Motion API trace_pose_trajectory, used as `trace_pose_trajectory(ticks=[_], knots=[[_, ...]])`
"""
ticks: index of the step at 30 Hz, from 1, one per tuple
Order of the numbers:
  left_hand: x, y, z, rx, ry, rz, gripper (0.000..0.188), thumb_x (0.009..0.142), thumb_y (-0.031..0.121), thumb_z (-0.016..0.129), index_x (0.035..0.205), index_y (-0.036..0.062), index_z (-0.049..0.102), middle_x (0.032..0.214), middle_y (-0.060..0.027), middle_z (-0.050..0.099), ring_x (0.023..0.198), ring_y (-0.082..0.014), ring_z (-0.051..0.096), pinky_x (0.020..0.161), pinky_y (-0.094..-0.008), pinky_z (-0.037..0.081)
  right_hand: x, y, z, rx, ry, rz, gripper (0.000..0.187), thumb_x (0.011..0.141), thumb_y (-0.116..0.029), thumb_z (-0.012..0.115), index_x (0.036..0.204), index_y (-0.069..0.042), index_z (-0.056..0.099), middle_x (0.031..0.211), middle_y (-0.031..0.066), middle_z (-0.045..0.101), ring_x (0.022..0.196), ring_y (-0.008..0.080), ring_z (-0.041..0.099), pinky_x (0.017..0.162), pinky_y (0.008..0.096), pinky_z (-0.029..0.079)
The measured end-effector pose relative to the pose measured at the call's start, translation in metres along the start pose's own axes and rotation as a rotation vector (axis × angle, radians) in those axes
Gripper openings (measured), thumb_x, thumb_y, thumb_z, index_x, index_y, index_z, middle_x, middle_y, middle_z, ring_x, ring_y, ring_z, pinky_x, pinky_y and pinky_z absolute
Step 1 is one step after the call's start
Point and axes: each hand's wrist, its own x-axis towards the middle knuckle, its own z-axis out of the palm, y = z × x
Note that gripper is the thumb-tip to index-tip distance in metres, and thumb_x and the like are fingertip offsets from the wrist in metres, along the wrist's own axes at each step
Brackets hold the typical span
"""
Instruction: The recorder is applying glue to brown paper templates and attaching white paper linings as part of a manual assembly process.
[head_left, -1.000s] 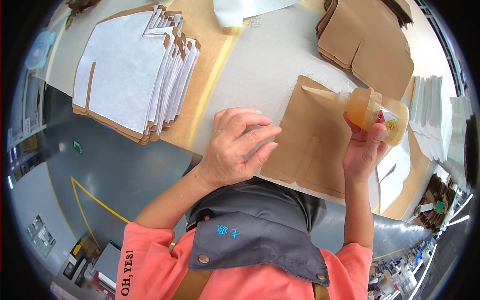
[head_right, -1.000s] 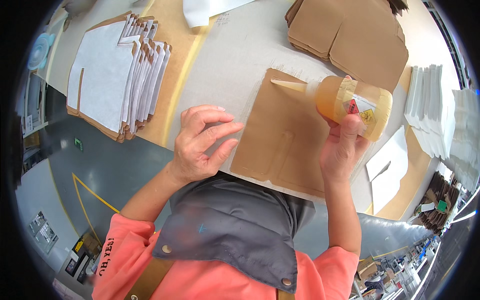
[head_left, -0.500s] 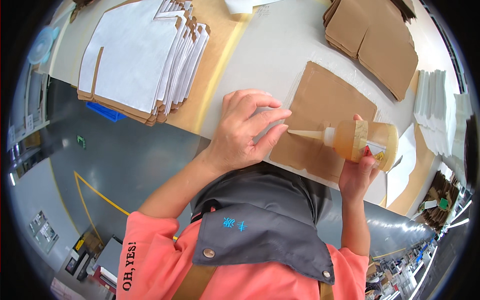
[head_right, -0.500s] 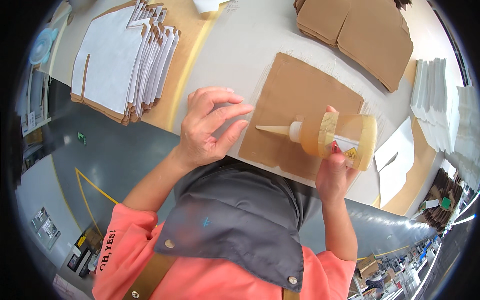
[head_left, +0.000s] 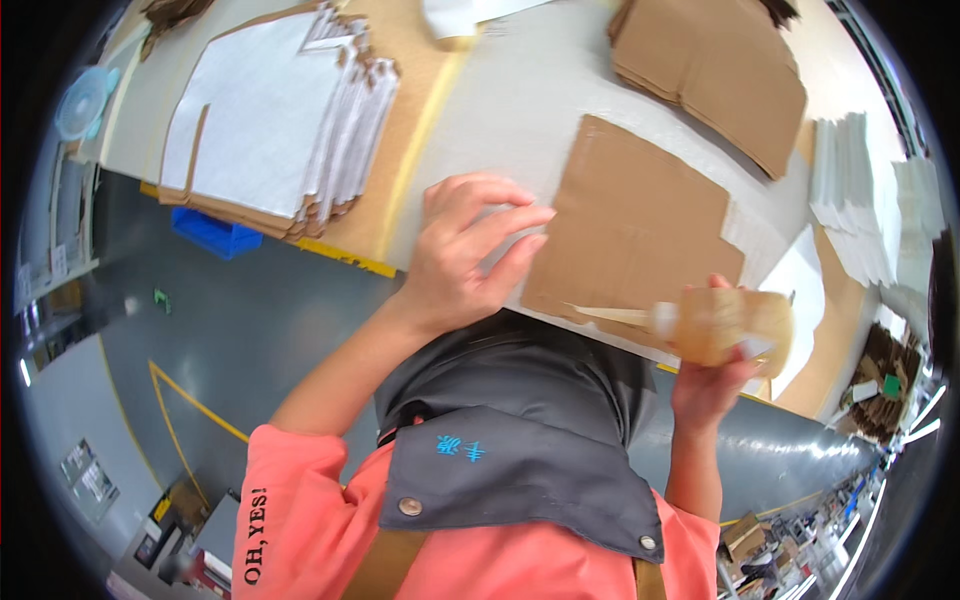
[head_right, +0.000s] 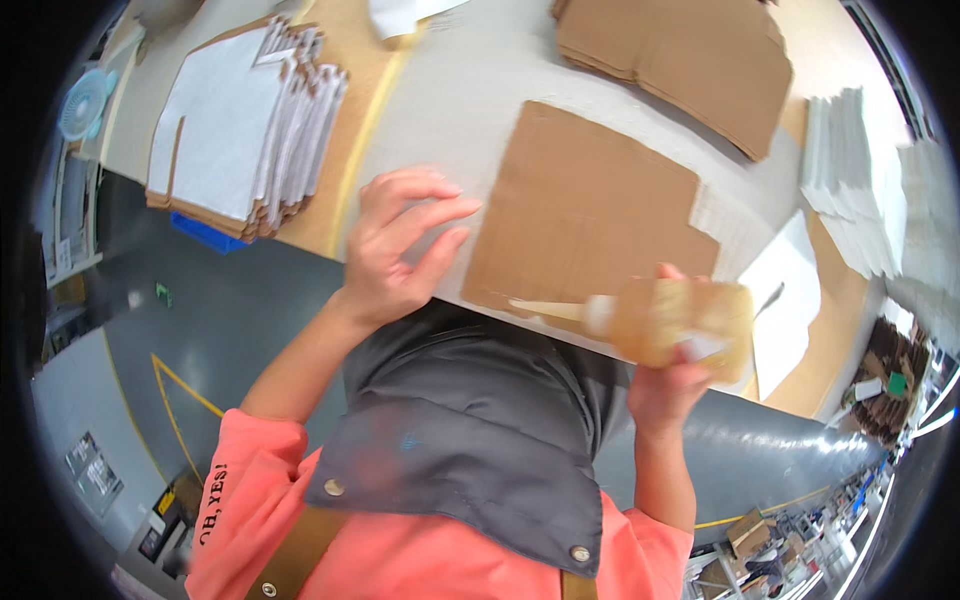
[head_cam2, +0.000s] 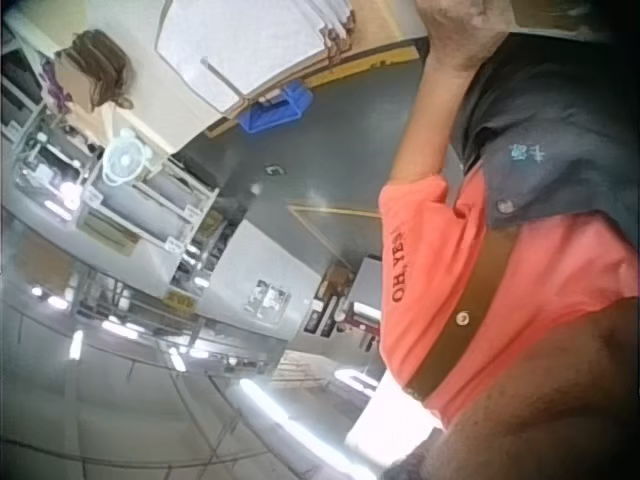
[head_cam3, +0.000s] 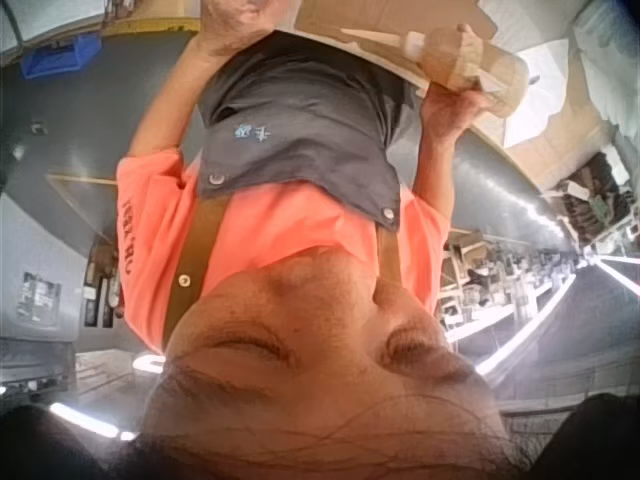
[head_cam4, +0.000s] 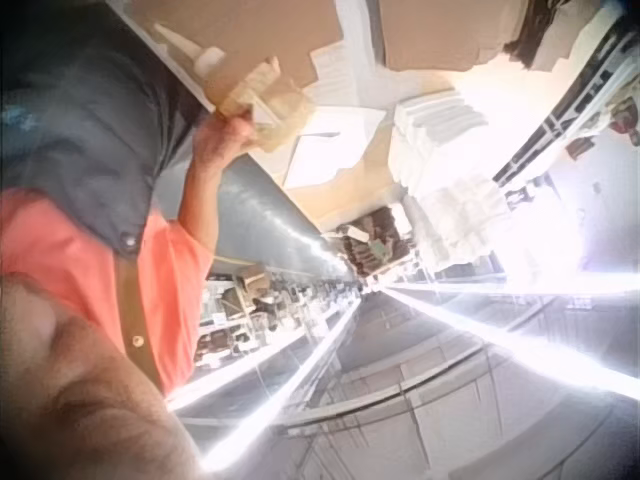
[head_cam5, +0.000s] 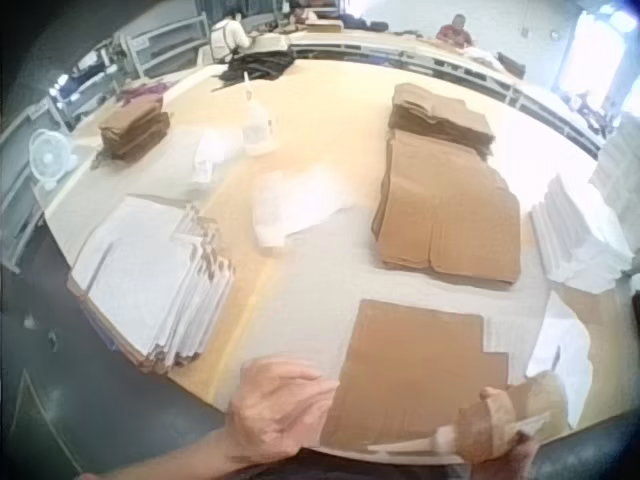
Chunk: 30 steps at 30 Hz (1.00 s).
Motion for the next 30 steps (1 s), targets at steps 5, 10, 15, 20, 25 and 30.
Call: trace_pose_trajectory(ticks=[5,10,15,20,25,30], knots=[[-0.002,0.062,-0.044,-0.451,-0.714,-0.188,0.028,0.079,0.014,0.079,0.106,0.0077,0.073,0.103,-0.0089,0.066,0.094,-0.025,0.064,0.08,-0.0352,0.052,0.073,-0.093,-0.15,0.233,0.302,-0.05,0.05,0.097,-0.045,0.059,0.132,-0.01,0.052,0.122,0.0175,0.064,0.102,0.028,0.068,0.074,0.0354,0.06],[-0.026,0.078,-0.037,-0.604,-1.138,-0.122,0.037,0.088,0.035,0.074,0.11,0.0056,0.071,0.098,-0.0093,0.064,0.094,-0.0275,0.062,0.083,-0.0366,0.052,0.119,-0.114,-0.302,-0.633,0.642,-0.003,0.044,0.092,-0.045,0.067,0.122,-0.013,0.064,0.113,0.0049,0.069,0.098,0.0201,0.067,0.08,0.0378,0.054],[-0.024,0.077,-0.021,-0.536,-1.248,-0.136,0.026,0.092,0.024,0.068,0.112,0.0075,0.072,0.095,-0.0108,0.063,0.094,-0.0284,0.062,0.083,-0.0376,0.052,0.127,-0.075,-0.358,-1.877,0.659,0.11,0.062,0.085,-0.051,0.072,0.124,-0.005,0.06,0.118,0.0128,0.064,0.114,0.0288,0.059,0.094,0.044,0.047],[0.0,0.078,-0.029,-0.429,-1.337,-0.269,0.024,0.09,0.012,0.065,0.113,0.0095,0.072,0.098,-0.0111,0.064,0.093,-0.0262,0.065,0.083,-0.036,0.053,0.141,-0.084,-0.27,-1.563,0.355,-0.407,0.052,0.087,-0.039,0.073,0.124,-0.004,0.062,0.124,0.017,0.062,0.119,0.0334,0.056,0.102,0.0429,0.042],[0.013,0.082,-0.036,-0.488,-1.608,-0.631,0.038,0.085,0.012,0.067,0.122,0.0097,0.066,0.101,-0.0109,0.063,0.095,-0.02,0.066,0.083,-0.0309,0.053,0.17,-0.072,-0.216,-1.36,0.044,-0.158,0.053,0.086,-0.035,0.075,0.125,-0.002,0.061,0.126,0.0167,0.061,0.12,0.0314,0.056,0.099,0.0395,0.044],[-0.001,0.106,-0.037,-0.167,-1.505,-0.254,0.041,0.082,0.014,0.073,0.121,0.0088,0.062,0.103,-0.0116,0.062,0.091,-0.0274,0.064,0.081,-0.0371,0.054,0.192,-0.07,-0.216,-1.194,-0.035,0.045,0.05,0.083,-0.029,0.078,0.122,-0.003,0.061,0.114,0.0121,0.065,0.106,0.0239,0.06,0.092,0.0341,0.046]])
